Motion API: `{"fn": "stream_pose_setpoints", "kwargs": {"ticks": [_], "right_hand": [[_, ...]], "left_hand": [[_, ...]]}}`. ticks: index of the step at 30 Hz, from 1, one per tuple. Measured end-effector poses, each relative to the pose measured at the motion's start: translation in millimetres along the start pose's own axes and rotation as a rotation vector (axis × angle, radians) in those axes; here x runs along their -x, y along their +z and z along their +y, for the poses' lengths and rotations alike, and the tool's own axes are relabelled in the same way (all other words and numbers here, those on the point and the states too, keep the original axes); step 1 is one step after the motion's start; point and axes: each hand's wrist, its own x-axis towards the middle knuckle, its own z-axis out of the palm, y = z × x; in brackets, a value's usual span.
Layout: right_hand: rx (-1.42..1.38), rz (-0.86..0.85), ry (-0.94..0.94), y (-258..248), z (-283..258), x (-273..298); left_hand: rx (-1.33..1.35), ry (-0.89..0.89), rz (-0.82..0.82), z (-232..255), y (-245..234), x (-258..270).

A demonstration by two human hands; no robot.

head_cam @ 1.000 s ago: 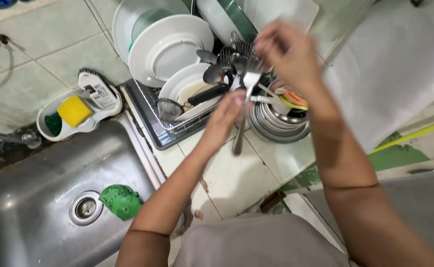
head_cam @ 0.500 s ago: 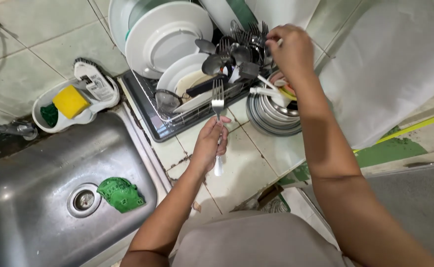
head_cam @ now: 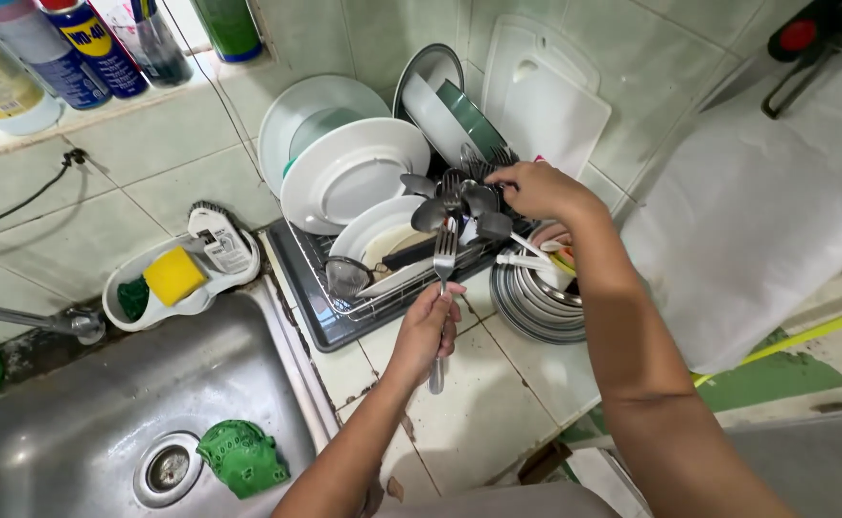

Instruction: Retrieve cutlery and glasses to set the dining table for a meal.

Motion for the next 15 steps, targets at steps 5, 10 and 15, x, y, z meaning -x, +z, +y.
{"fn": "stream_pose_setpoints", "kwargs": {"ticks": [5,10,15], "right_hand": [[-0.077,-0.132,0.02,-28,-4,0],[-0.238,-0.204,0.019,-34,0,1],[-0.144,-0.107,0.043,-35,-12,7]], "left_hand": [[0.042,-0.017,-0.003,0,-9,-2],[0.089,-0.021,-0.011,-1,-13,1],[0.082,-0.033,-0.009,-2,-11,1]]}}
